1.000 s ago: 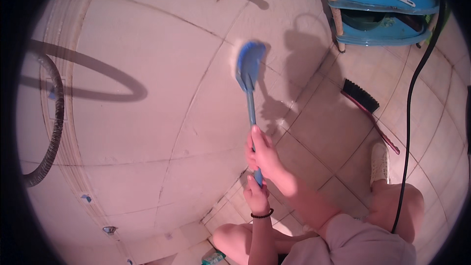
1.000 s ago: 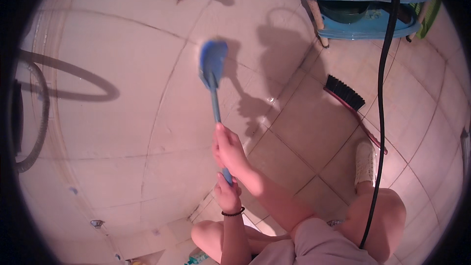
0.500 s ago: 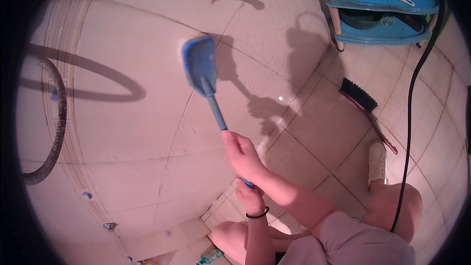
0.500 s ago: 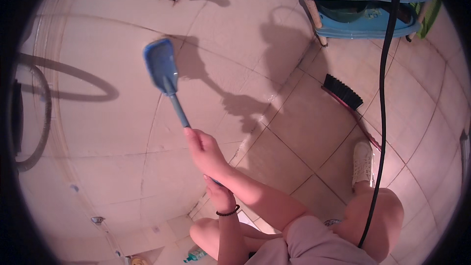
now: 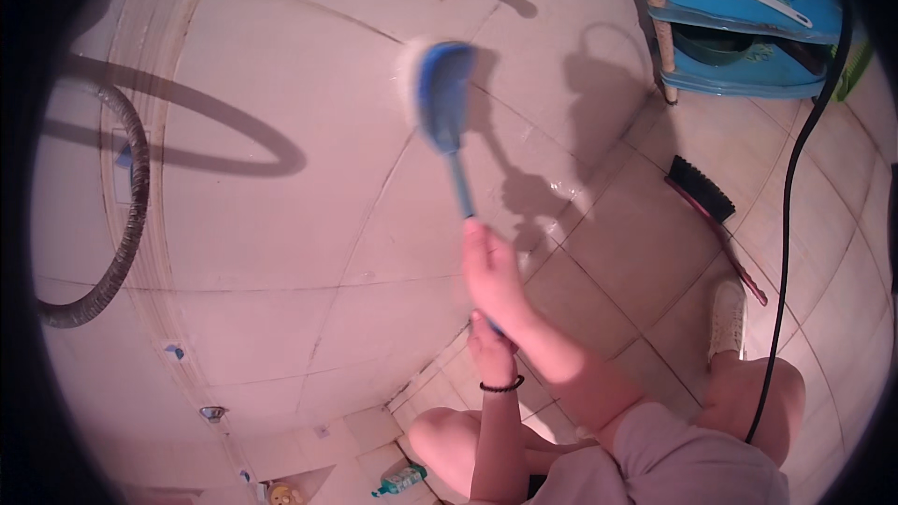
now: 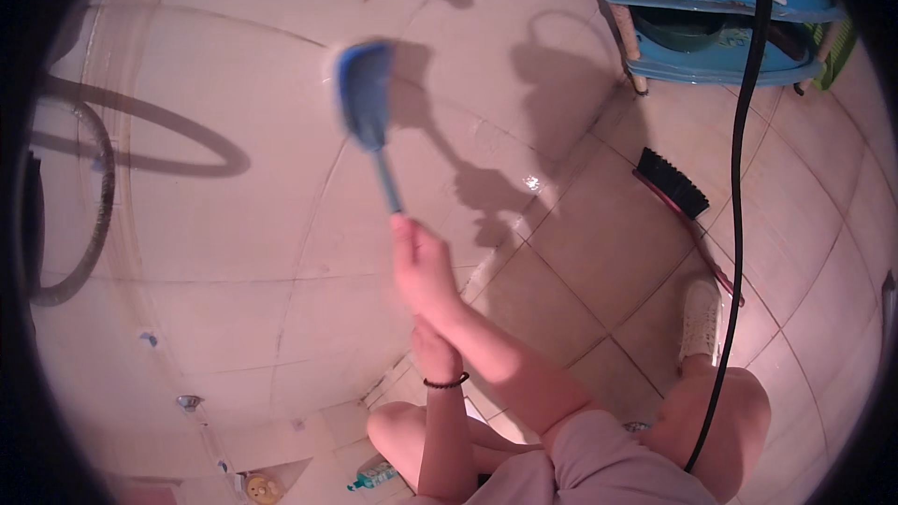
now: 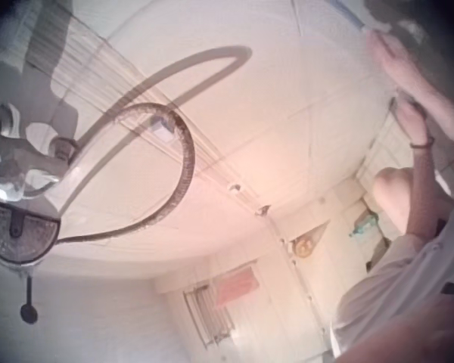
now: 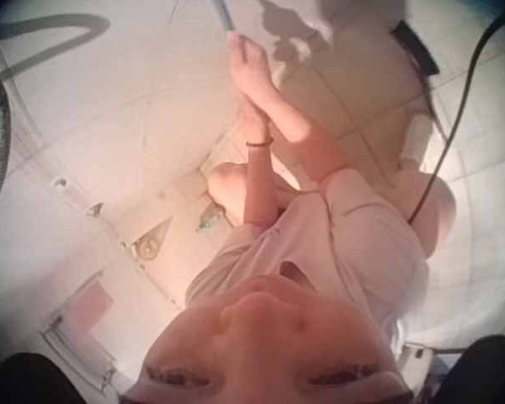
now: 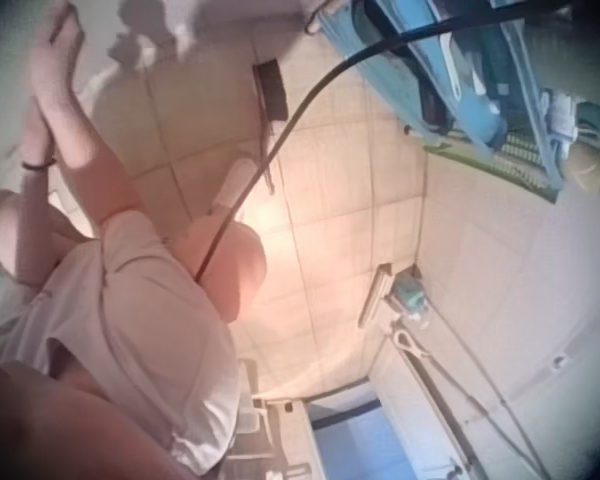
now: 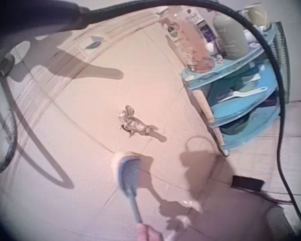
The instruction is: The person scrubs the tiled walls of a bathroom using a long-handled brush. They systematically clean the wall surfaces, moving around the shower area and scrubbing near the shower fixtures and a corner shelf. The person also briefly handles a bottle of cleaning liquid before continuing to scrub the walls.
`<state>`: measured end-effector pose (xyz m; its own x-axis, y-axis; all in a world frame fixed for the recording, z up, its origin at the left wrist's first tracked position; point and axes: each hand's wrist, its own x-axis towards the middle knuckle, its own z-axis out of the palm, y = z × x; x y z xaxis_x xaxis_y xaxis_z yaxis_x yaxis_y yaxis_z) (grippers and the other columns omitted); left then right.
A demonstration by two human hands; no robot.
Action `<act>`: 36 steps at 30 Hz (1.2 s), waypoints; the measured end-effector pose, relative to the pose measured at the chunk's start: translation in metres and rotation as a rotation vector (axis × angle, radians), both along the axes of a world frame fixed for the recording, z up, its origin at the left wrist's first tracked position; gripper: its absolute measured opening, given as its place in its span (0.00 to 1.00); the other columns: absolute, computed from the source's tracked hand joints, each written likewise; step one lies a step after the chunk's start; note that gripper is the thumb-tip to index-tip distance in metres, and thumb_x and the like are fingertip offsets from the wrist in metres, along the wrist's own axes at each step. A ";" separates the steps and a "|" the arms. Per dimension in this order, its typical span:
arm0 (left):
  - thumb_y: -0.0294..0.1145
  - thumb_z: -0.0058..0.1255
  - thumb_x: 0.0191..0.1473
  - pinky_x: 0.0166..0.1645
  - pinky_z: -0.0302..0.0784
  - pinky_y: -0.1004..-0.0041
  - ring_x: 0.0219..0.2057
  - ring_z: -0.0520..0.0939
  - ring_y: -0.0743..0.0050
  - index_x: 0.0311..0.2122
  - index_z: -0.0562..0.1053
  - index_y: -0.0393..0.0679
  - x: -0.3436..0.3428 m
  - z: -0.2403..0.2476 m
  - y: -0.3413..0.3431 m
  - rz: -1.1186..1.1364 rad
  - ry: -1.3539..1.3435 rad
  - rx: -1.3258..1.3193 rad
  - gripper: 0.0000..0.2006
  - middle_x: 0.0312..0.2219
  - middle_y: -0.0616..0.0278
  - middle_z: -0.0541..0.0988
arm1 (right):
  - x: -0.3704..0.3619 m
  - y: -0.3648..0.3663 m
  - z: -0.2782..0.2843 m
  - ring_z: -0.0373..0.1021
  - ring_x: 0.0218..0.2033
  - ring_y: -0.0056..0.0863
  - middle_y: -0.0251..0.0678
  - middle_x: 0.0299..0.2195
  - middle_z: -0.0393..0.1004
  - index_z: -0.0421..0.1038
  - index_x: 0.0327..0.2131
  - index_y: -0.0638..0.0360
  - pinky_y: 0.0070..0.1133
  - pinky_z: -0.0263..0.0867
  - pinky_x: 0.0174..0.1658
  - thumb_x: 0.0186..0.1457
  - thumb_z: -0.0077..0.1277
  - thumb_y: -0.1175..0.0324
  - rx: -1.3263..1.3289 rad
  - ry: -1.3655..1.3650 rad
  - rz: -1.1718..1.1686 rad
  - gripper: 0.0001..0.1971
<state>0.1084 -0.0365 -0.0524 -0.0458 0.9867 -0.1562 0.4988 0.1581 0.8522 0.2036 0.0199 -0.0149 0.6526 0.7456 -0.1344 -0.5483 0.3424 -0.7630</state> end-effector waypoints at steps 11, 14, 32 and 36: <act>0.45 0.32 0.54 0.19 0.59 0.76 0.16 0.65 0.78 0.23 0.66 0.41 -0.073 -0.150 -0.018 -0.014 -1.099 -0.181 0.18 0.15 0.67 0.66 | -0.063 -0.033 -0.056 0.64 0.17 0.46 0.45 0.13 0.65 0.63 0.24 0.59 0.34 0.59 0.19 0.52 0.38 0.58 -0.295 -0.616 0.275 0.14; 0.45 0.33 0.53 0.20 0.60 0.76 0.17 0.65 0.78 0.23 0.66 0.42 -0.019 -0.116 0.017 -0.001 -0.718 -0.001 0.18 0.15 0.67 0.66 | 0.003 -0.005 -0.028 0.64 0.16 0.45 0.45 0.12 0.65 0.63 0.23 0.59 0.33 0.58 0.17 0.53 0.38 0.60 -0.242 -0.334 -0.015 0.13; 0.44 0.39 0.49 0.24 0.63 0.74 0.22 0.66 0.75 0.31 0.67 0.42 -0.036 -0.094 0.035 -0.341 -0.472 0.100 0.15 0.21 0.66 0.67 | -0.020 0.020 0.003 0.63 0.13 0.44 0.42 0.10 0.63 0.60 0.18 0.58 0.32 0.57 0.15 0.52 0.39 0.59 -0.066 -0.177 -0.164 0.15; 0.50 0.43 0.44 0.24 0.60 0.71 0.22 0.64 0.69 0.26 0.66 0.43 -0.082 -0.149 0.020 -0.572 -1.703 -0.184 0.18 0.20 0.62 0.66 | -0.086 -0.004 -0.013 0.63 0.13 0.43 0.42 0.09 0.63 0.60 0.18 0.57 0.35 0.57 0.16 0.51 0.39 0.57 -0.055 -0.875 0.370 0.16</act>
